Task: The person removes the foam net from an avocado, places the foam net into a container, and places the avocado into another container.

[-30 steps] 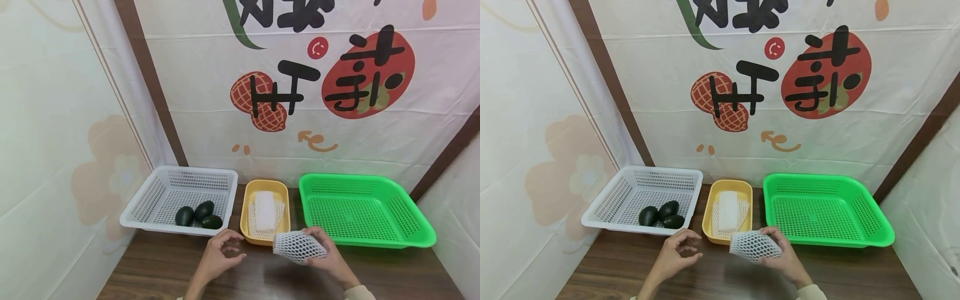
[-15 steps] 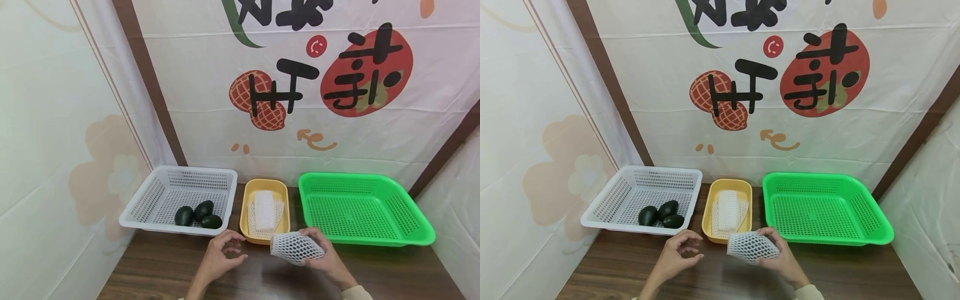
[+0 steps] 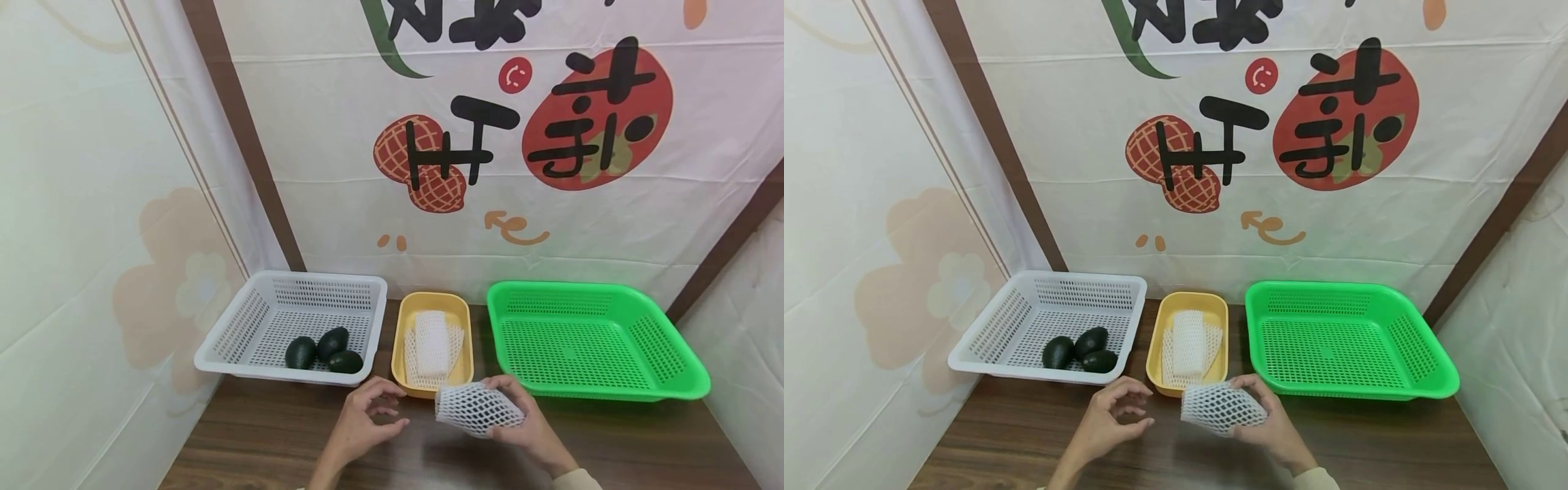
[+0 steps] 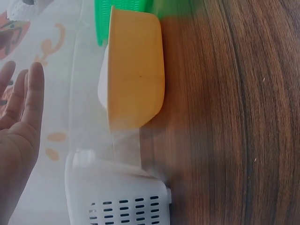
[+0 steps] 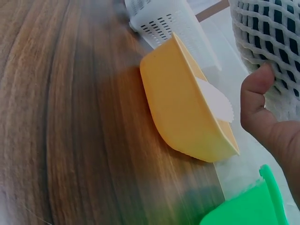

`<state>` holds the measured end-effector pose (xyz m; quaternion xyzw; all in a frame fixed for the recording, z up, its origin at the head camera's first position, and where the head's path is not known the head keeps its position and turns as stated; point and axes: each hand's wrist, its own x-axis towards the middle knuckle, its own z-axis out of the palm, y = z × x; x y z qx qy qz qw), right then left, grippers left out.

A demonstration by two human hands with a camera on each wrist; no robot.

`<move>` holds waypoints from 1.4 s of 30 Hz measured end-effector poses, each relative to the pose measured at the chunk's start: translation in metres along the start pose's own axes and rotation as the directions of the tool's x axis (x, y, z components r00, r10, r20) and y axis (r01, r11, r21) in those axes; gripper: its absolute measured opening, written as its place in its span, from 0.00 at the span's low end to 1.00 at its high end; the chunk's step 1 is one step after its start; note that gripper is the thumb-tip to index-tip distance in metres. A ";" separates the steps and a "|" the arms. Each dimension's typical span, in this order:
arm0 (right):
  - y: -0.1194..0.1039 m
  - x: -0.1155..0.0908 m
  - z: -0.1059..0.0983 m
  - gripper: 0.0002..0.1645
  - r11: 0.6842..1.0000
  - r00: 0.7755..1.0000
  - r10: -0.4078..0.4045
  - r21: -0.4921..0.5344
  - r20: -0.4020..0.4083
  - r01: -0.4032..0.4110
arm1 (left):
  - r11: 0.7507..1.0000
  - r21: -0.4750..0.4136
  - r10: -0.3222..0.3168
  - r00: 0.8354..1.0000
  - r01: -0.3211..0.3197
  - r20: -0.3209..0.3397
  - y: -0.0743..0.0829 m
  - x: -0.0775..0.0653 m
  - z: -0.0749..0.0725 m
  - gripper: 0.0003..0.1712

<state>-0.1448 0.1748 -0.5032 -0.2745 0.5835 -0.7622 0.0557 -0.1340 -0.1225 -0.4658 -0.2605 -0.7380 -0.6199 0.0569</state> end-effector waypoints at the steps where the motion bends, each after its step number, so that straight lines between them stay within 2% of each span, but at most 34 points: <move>1: 0.000 0.000 0.001 0.32 1.000 1.000 0.007 0.005 0.001 -0.007 | 1.000 -0.003 0.007 1.000 -0.007 0.003 0.000 0.000 0.001 0.19; 14: 0.005 -0.003 0.011 0.33 0.997 0.999 0.047 0.056 0.006 -0.047 | 0.997 -0.061 0.046 0.998 -0.043 0.040 -0.002 -0.002 0.010 0.16; 22: 0.009 -0.004 0.016 0.33 0.995 0.998 0.060 0.073 0.010 -0.061 | 0.991 -0.084 0.106 0.993 -0.101 0.059 -0.007 -0.003 0.015 0.14; 31: 0.014 -0.004 0.019 0.32 0.997 0.998 0.049 0.061 0.025 -0.051 | 0.994 -0.097 0.056 0.996 -0.049 0.066 -0.002 -0.004 0.018 0.11; 34: 0.018 -0.004 0.019 0.32 0.998 0.999 0.034 0.044 0.041 -0.036 | 0.994 -0.099 0.044 0.997 -0.037 0.066 -0.008 -0.005 0.019 0.11; 38: 0.022 -0.004 0.020 0.32 0.999 0.998 0.013 0.043 0.064 -0.015 | 0.996 -0.088 0.026 0.998 -0.020 0.062 -0.023 -0.008 0.022 0.11; 42: 0.022 -0.004 0.023 0.32 0.999 0.997 -0.007 0.048 0.073 0.003 | 0.997 -0.074 0.037 0.997 -0.033 0.061 -0.034 -0.011 0.023 0.10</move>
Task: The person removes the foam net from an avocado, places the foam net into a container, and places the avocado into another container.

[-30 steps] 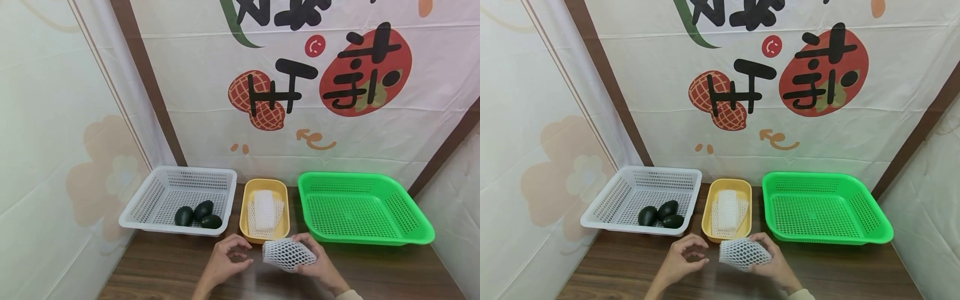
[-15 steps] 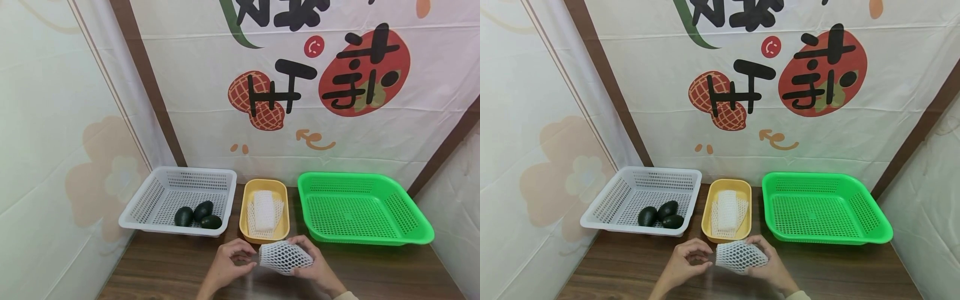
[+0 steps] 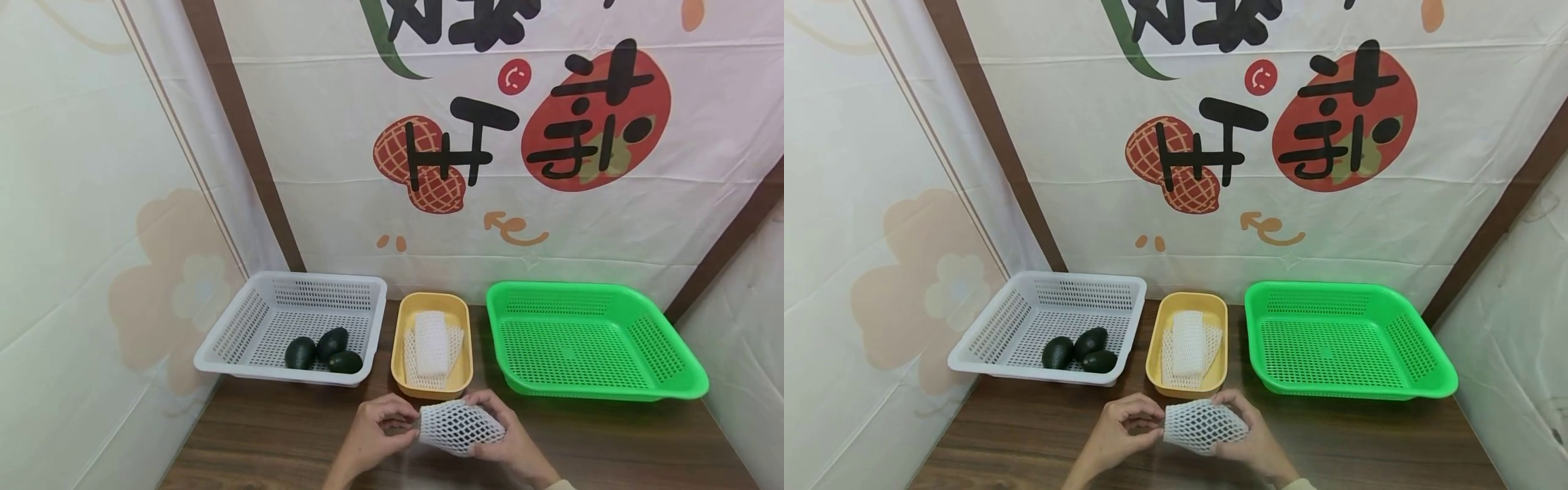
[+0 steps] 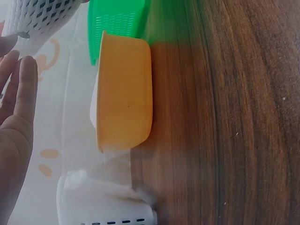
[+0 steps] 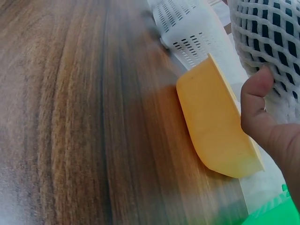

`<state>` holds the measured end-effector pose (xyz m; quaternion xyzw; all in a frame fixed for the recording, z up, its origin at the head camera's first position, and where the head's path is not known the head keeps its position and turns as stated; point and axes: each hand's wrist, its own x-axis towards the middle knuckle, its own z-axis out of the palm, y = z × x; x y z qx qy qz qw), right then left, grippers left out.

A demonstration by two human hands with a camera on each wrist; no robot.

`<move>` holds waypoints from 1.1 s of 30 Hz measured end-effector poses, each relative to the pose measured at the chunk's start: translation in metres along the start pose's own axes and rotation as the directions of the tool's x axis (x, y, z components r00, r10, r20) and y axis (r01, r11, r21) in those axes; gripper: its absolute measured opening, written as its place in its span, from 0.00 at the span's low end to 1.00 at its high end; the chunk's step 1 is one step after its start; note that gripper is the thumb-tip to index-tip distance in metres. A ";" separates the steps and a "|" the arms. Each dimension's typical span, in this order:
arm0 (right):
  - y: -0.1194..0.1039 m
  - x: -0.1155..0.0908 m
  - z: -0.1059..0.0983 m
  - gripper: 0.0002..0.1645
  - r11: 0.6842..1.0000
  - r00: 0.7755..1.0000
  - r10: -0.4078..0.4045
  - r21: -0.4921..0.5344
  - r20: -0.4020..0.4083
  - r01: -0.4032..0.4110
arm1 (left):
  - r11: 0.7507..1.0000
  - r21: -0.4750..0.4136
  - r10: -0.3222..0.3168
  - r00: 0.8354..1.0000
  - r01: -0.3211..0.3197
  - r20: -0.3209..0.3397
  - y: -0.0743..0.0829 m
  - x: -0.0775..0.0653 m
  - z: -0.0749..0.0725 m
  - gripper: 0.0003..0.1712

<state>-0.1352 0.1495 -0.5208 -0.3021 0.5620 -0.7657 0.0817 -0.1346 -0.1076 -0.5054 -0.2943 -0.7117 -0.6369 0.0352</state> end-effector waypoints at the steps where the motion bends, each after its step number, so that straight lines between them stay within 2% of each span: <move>1: 0.000 0.000 0.001 0.32 1.000 1.000 -0.001 -0.002 0.000 0.001 | 1.000 0.001 0.003 1.000 -0.003 0.000 -0.001 -0.001 0.000 0.10; 6: 0.001 -0.001 0.003 0.33 1.000 1.000 0.016 -0.018 0.002 -0.016 | 1.000 -0.010 0.009 1.000 -0.009 0.005 -0.001 -0.002 0.000 0.11; 11: 0.003 -0.002 0.003 0.34 0.999 0.999 0.035 -0.037 -0.012 -0.036 | 0.999 -0.047 0.020 1.000 -0.019 0.024 0.011 0.000 0.000 0.11; 15: 0.005 -0.003 0.004 0.34 0.999 0.999 0.031 -0.024 -0.013 -0.031 | 0.997 -0.079 0.000 0.999 0.003 0.038 0.021 0.002 0.000 0.11; 20: 0.006 -0.004 0.005 0.33 0.999 0.998 0.049 -0.021 -0.028 -0.050 | 0.996 -0.088 0.000 0.999 0.004 0.046 0.024 0.001 0.001 0.14; 22: 0.006 -0.005 0.006 0.34 0.998 0.998 0.057 -0.019 -0.033 -0.057 | 0.995 -0.091 -0.026 0.998 0.031 0.055 0.025 0.001 0.001 0.15; 27: 0.007 -0.004 0.009 0.34 0.998 0.998 0.062 0.001 -0.032 -0.062 | 0.979 -0.112 -0.160 0.984 0.168 0.076 0.024 0.001 0.002 0.17; 33: 0.007 -0.003 0.011 0.34 0.999 0.998 0.053 0.012 -0.024 -0.053 | 0.972 -0.105 -0.204 0.976 0.211 0.076 0.006 -0.003 0.005 0.21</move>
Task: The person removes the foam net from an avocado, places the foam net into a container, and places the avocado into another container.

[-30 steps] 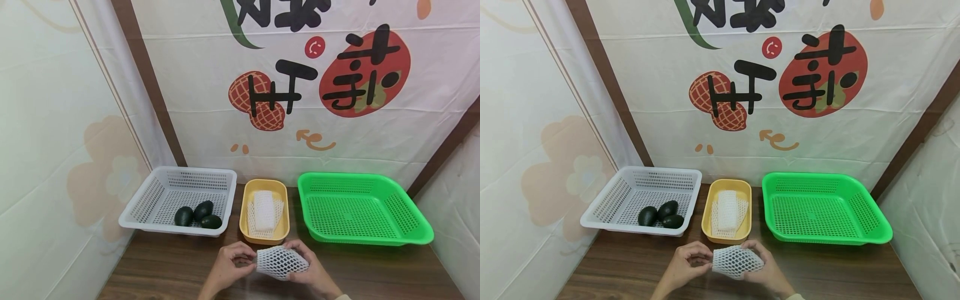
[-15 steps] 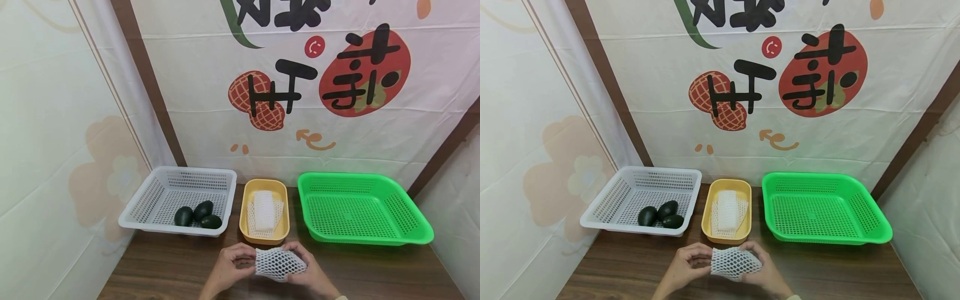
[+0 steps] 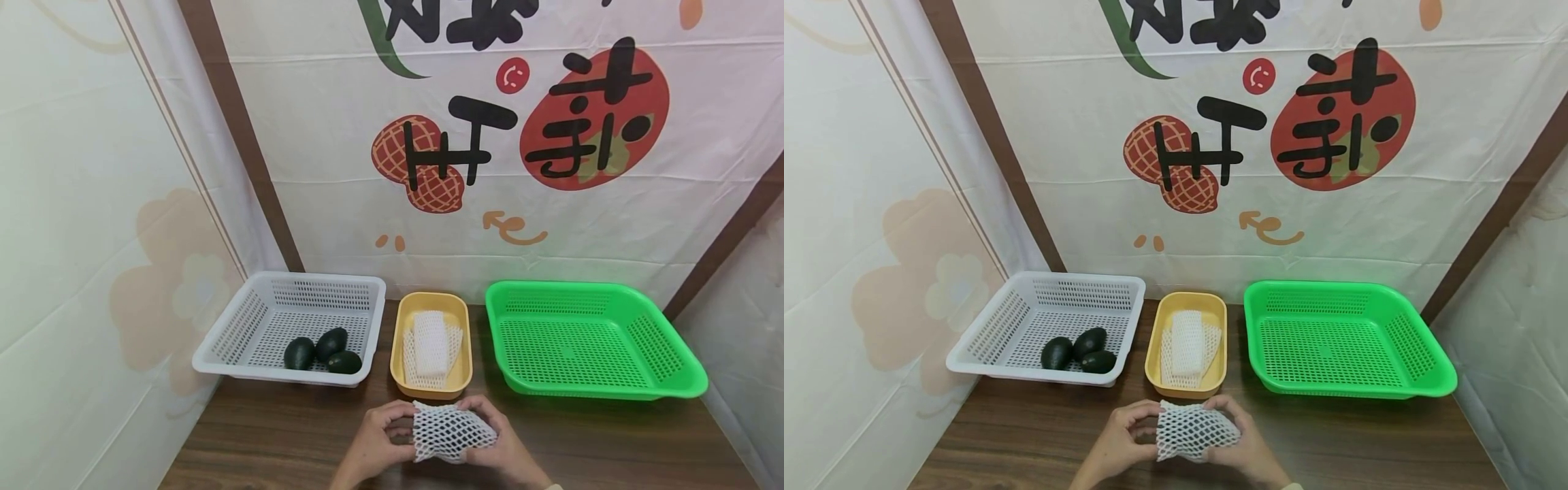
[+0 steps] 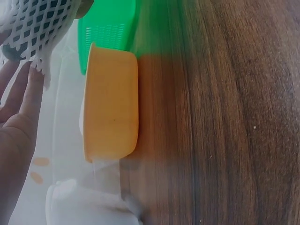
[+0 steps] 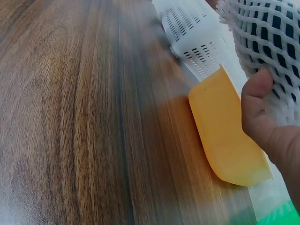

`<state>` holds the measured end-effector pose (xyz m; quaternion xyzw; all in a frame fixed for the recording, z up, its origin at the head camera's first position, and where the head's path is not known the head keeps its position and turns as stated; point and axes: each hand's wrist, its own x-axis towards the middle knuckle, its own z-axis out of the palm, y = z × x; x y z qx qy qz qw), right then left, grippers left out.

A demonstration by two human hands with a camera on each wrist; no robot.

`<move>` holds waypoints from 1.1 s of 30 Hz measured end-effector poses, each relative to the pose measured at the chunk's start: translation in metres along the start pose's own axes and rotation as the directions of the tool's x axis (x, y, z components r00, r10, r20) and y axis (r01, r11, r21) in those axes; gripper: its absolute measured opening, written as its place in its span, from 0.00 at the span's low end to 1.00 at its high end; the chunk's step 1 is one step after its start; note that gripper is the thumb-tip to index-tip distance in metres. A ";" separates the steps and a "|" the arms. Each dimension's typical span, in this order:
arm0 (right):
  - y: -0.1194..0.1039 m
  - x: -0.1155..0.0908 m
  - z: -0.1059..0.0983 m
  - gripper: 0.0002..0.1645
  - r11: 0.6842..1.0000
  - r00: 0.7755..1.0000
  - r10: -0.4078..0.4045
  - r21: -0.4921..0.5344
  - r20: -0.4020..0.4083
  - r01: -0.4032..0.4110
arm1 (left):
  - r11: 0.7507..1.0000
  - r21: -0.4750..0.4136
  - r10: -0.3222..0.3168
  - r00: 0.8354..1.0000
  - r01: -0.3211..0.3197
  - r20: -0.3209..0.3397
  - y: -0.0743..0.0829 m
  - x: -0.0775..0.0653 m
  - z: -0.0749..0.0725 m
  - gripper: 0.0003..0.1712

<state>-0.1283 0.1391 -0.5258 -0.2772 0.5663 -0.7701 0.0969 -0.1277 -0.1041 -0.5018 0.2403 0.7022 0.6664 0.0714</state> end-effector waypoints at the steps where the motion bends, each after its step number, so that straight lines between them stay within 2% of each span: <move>1: 0.000 0.000 0.000 0.34 1.000 1.000 0.000 0.002 0.001 0.000 | 1.000 0.004 -0.006 1.000 0.006 -0.001 -0.003 0.000 0.000 0.22; 6: 0.000 0.000 0.002 0.34 1.000 1.000 0.024 0.020 -0.007 -0.024 | 0.998 0.044 -0.047 0.999 0.047 -0.012 -0.012 0.002 0.000 0.23; 13: -0.002 0.001 0.005 0.35 0.997 0.997 0.076 0.006 -0.029 -0.076 | 0.995 0.069 -0.072 0.997 0.072 -0.006 -0.007 0.004 0.005 0.26; 16: -0.001 0.002 0.005 0.35 0.994 0.993 0.111 -0.006 -0.045 -0.111 | 0.995 0.077 -0.055 0.998 0.056 -0.016 -0.011 0.004 0.007 0.28; 21: 0.000 0.002 0.005 0.35 0.991 0.990 0.134 -0.001 -0.048 -0.134 | 0.995 0.096 0.017 1.000 -0.015 -0.020 -0.013 0.003 0.009 0.29; 26: 0.000 0.002 0.005 0.35 0.993 0.992 0.119 -0.003 -0.042 -0.119 | 0.988 0.135 0.082 0.996 -0.079 -0.021 -0.014 0.003 0.011 0.29; 33: 0.000 0.003 0.008 0.35 0.997 0.998 0.066 0.036 -0.004 -0.066 | 0.985 0.112 0.131 0.991 -0.131 0.004 -0.018 0.003 0.013 0.32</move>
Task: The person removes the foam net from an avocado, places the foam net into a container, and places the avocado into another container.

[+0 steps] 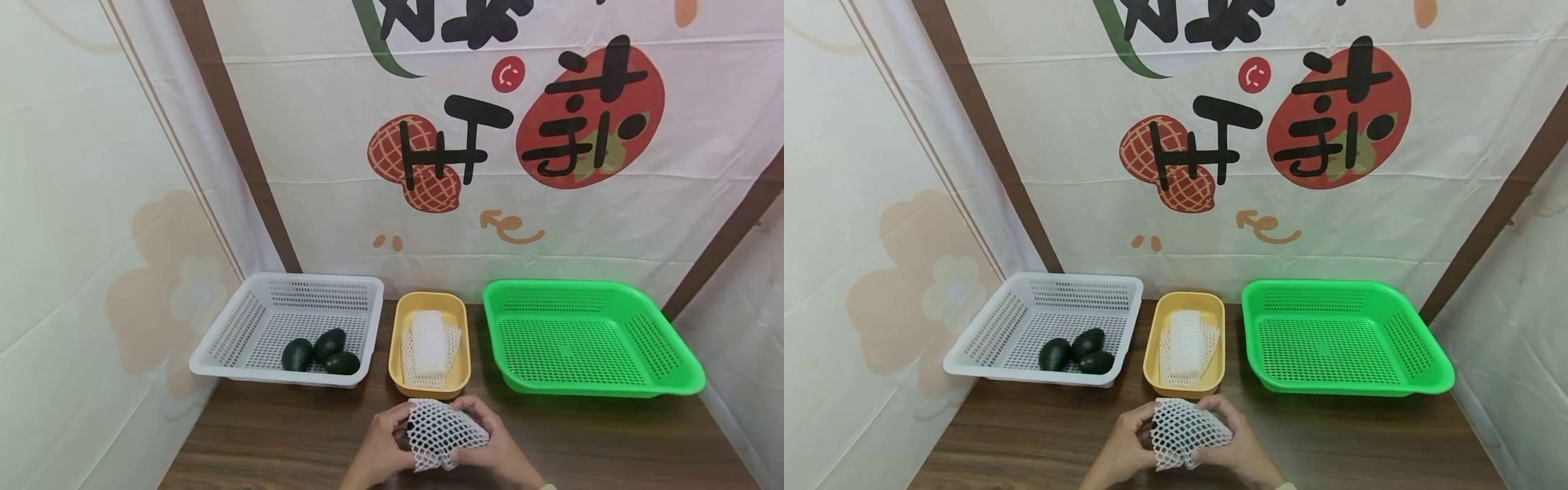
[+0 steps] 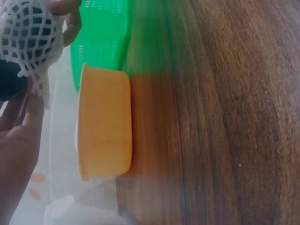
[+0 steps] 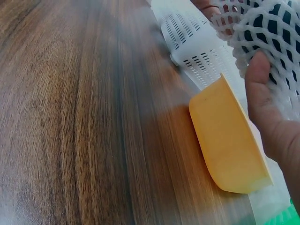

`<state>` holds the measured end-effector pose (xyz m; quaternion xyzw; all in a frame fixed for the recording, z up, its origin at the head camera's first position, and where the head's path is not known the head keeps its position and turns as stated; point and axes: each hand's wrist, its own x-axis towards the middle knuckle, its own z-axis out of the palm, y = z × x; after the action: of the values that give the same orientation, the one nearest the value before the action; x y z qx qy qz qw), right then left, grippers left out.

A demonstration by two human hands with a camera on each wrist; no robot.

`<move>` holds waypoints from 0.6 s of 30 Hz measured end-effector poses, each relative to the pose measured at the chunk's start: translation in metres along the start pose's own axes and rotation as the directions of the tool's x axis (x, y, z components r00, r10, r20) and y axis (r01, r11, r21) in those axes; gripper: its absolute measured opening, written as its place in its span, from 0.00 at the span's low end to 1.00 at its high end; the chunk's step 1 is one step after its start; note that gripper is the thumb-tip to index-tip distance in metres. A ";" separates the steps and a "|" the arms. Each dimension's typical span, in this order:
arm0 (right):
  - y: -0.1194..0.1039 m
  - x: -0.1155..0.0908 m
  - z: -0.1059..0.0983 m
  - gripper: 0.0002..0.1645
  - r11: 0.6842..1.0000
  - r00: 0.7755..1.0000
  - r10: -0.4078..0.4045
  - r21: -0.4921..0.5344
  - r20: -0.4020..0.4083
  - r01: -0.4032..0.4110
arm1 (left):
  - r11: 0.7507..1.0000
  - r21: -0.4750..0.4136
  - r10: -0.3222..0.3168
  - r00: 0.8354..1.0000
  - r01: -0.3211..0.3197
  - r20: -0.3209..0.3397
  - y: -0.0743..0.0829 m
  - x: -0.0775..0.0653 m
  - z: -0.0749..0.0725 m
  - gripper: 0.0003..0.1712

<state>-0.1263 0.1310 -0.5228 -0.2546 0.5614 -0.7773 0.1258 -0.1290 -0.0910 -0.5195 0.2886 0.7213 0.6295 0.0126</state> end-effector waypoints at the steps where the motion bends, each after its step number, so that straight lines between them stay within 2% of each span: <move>1: 0.000 0.000 0.000 0.35 1.000 1.000 -0.008 0.002 0.005 0.008 | 1.000 0.012 0.012 1.000 -0.012 -0.002 -0.001 0.000 0.000 0.32; 6: 0.000 0.000 0.002 0.35 1.000 1.000 -0.005 0.008 0.008 0.005 | 0.995 0.101 0.024 1.000 -0.022 -0.019 0.000 0.000 -0.001 0.33; 11: 0.000 0.001 0.001 0.35 0.999 0.999 0.032 0.004 -0.005 -0.032 | 0.976 0.216 0.042 0.998 -0.032 -0.041 0.004 0.002 -0.003 0.34; 14: -0.001 0.001 0.002 0.35 0.999 0.999 0.043 -0.010 -0.016 -0.043 | 0.970 0.242 0.040 0.998 -0.026 -0.051 0.009 0.004 -0.004 0.33; 18: -0.004 0.002 0.001 0.33 0.999 0.999 0.044 -0.019 -0.030 -0.045 | 0.972 0.229 0.062 0.996 -0.046 -0.066 0.026 0.007 -0.007 0.32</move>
<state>-0.1273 0.1302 -0.5182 -0.2317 0.5763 -0.7725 0.1321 -0.1269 -0.0929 -0.4924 0.2846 0.7805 0.5529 -0.0640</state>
